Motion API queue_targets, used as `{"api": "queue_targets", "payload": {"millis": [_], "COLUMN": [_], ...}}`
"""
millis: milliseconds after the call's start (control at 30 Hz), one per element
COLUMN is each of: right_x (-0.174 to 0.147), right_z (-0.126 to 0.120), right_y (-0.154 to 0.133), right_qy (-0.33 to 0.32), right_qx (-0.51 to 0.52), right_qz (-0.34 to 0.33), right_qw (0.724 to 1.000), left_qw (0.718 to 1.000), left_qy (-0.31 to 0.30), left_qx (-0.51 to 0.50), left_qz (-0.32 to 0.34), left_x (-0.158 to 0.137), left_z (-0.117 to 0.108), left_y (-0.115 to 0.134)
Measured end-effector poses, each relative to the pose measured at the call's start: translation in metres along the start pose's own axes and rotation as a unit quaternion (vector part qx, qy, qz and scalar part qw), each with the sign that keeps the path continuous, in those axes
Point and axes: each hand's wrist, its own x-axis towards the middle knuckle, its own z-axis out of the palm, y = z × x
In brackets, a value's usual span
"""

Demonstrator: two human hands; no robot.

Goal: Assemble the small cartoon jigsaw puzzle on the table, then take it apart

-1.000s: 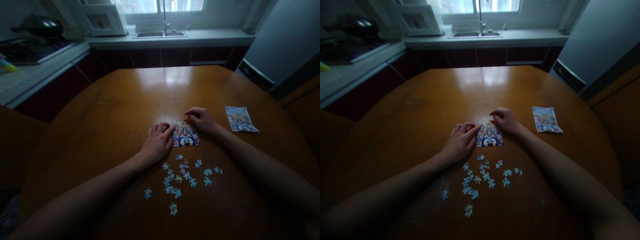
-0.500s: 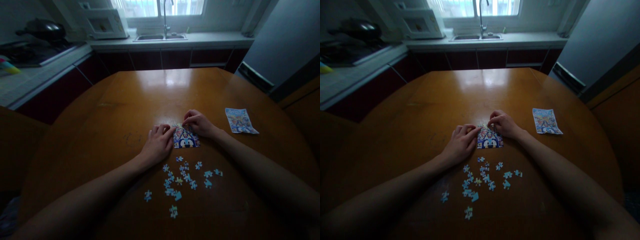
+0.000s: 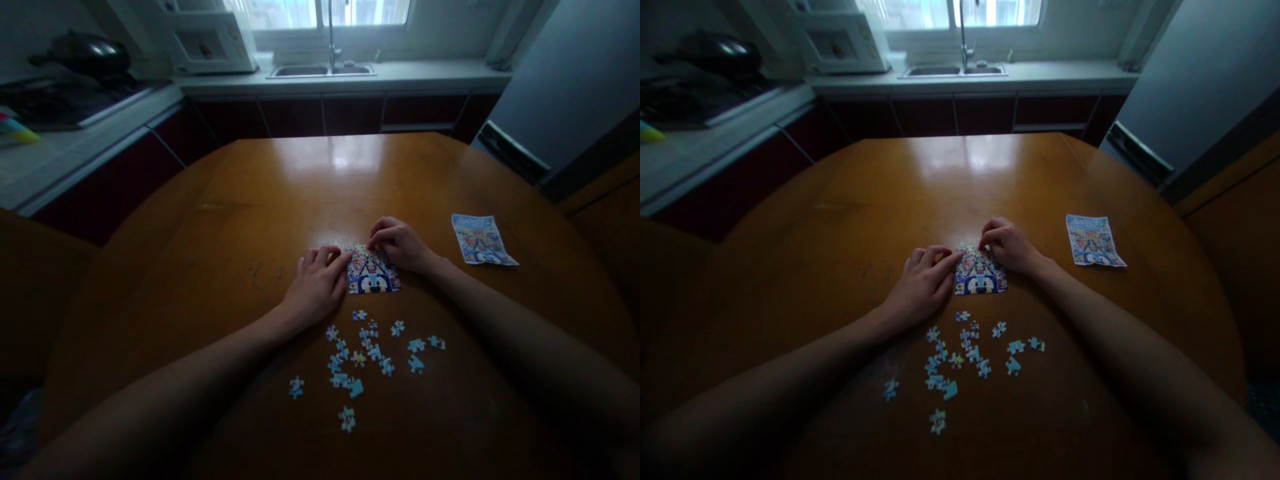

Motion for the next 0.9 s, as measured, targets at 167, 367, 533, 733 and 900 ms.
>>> {"api": "queue_targets", "payload": {"millis": [167, 367, 533, 733, 900], "right_x": [0.0003, 0.0000, -0.0006, -0.0008, -0.0005], "right_z": [-0.0012, -0.0007, 0.0001, 0.0004, -0.0017], "right_y": [-0.0043, -0.0023, -0.0009, 0.0028, 0.0047], "right_qy": [-0.014, -0.015, -0.007, 0.051, 0.140], "right_qx": [-0.002, -0.005, 0.001, -0.027, -0.046], "right_qz": [-0.021, -0.026, -0.016, -0.013, 0.043], "right_qw": [1.000, 1.000, 1.000, 0.998, 0.988], "left_qw": [1.000, 1.000, 1.000, 1.000, 1.000], "left_qy": [-0.008, -0.003, 0.001, 0.006, 0.009], "left_qx": [0.001, 0.001, 0.004, 0.005, 0.008], "left_qz": [-0.004, -0.002, 0.001, 0.005, 0.009], "left_x": [0.0003, 0.0004, 0.0000, 0.0004, 0.0001], "left_z": [-0.0019, -0.0024, -0.0007, 0.0012, 0.0007], "left_y": [0.0022, 0.0017, 0.0009, -0.0005, -0.0005]}}
